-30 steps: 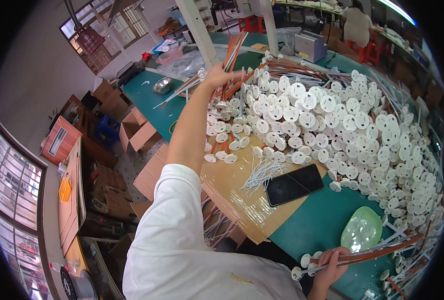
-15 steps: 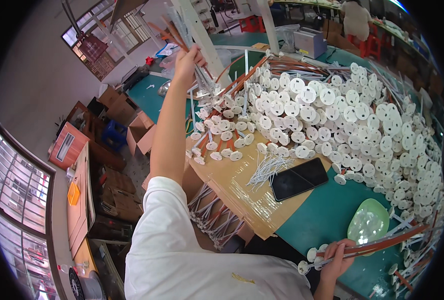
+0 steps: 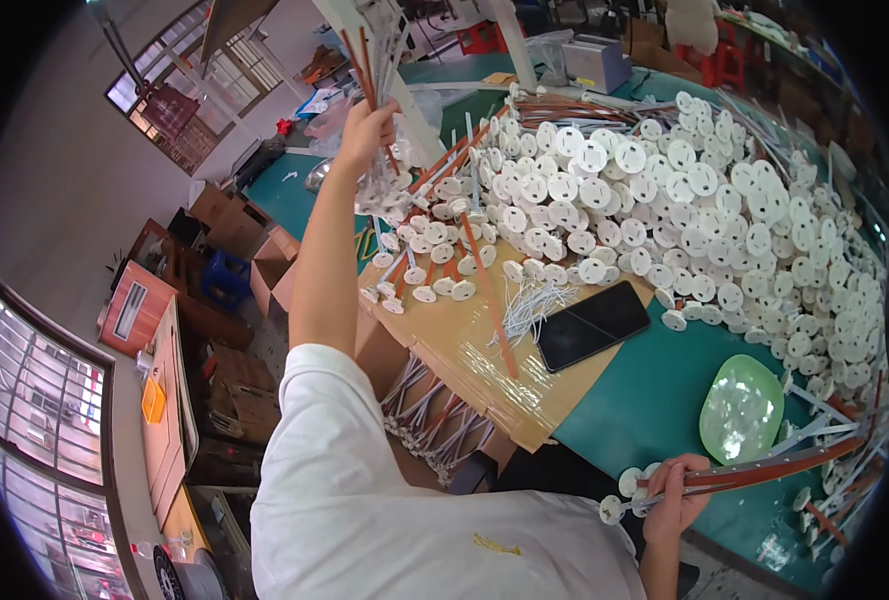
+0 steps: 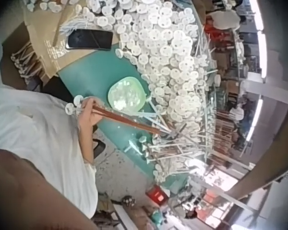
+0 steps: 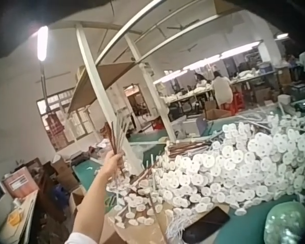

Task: Assemble and bundle plastic decorative light components at a factory workbench.

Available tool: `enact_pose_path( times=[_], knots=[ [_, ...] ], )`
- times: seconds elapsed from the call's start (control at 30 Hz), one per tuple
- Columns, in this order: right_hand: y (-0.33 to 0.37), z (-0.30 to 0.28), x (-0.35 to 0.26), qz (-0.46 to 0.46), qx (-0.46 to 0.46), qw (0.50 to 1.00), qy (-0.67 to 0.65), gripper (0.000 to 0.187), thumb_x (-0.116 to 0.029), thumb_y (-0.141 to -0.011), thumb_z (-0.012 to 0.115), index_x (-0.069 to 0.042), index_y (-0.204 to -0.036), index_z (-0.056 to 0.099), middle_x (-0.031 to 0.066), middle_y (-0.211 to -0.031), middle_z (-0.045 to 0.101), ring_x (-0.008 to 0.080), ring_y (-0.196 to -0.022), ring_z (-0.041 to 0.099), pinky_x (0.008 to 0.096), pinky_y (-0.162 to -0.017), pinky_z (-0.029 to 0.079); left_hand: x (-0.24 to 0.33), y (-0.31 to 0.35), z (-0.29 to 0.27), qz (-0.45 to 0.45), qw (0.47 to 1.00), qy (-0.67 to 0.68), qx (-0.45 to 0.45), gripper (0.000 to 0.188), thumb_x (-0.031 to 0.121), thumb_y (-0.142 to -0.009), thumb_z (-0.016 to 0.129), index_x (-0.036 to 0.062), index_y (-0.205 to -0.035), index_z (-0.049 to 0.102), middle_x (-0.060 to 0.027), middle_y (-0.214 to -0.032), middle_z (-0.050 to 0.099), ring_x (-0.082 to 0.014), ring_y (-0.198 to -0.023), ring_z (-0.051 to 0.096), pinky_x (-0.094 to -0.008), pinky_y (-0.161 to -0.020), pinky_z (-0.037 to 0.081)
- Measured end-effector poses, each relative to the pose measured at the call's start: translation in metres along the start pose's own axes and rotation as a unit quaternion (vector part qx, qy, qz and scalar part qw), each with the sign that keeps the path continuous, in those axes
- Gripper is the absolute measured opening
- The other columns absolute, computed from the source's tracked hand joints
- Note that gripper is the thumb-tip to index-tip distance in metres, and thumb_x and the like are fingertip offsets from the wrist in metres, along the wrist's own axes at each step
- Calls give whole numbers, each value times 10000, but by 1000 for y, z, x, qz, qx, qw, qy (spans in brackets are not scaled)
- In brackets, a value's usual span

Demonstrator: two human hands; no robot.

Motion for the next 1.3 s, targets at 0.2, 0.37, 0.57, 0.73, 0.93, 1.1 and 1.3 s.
enact_pose_path(
  times=[0.2,0.37,0.57,0.73,0.93,1.1,1.3],
  knots=[
    [0,-5,3,16,16,1000,-16,65,-76,-943,485,-14,-930,468,54,-652,489,88,-496,438,233,-470,366,88,84,38,90,940,315,-92,237,260,-997,421,63,-885,488,47,-566,262,-84,-498,296,-272,-584,301],
    [-13,4,2,47,-17,999,13,82,-95,-938,531,-23,-914,499,11,-619,443,62,-483,409,220,-440,309,93,155,80,114,727,672,-80,256,260,-1016,355,71,-876,455,49,-564,270,-88,-512,304,-264,-653,314],
    [-40,76,-50,35,-146,989,-11,252,63,-816,579,-13,-1050,523,-26,-614,441,39,-495,419,195,-455,363,49,204,195,-18,511,859,-6,267,223,-1009,311,53,-847,439,49,-563,266,-99,-506,311,-281,-647,354],
    [-65,90,-69,-55,-144,988,30,732,98,-672,748,11,-1298,378,-70,-561,405,12,-499,418,175,-476,335,47,219,282,-194,523,830,4,277,224,-1006,317,37,-852,452,39,-557,260,-104,-498,304,-284,-655,359],
    [-67,74,-86,-73,-121,990,-12,812,-59,-615,834,-41,-1332,455,-104,-534,371,-24,-467,338,154,-484,250,58,232,311,-240,535,810,-29,269,218,-1009,320,32,-876,461,40,-551,281,-95,-501,314,-287,-639,357],
    [-65,63,-84,-47,-130,990,13,792,-19,-648,784,-22,-1348,416,-96,-520,384,-15,-475,370,163,-486,271,60,237,325,-248,503,827,-32,267,222,-1009,324,36,-864,450,39,-559,281,-98,-511,314,-292,-649,362],
    [-68,51,-84,-46,-116,992,4,762,22,-695,719,8,-1369,365,-83,-499,403,-3,-476,404,165,-494,298,72,237,337,-233,494,836,-46,268,227,-1013,309,49,-857,434,35,-565,285,-106,-515,315,-300,-654,365]
  ],
)
Point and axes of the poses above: each hand's wrist, its own y-axis away from the middle knuckle, its own z-axis out of the palm, x = y × z, the point moved 10 cm from there along -y, towards the middle knuckle
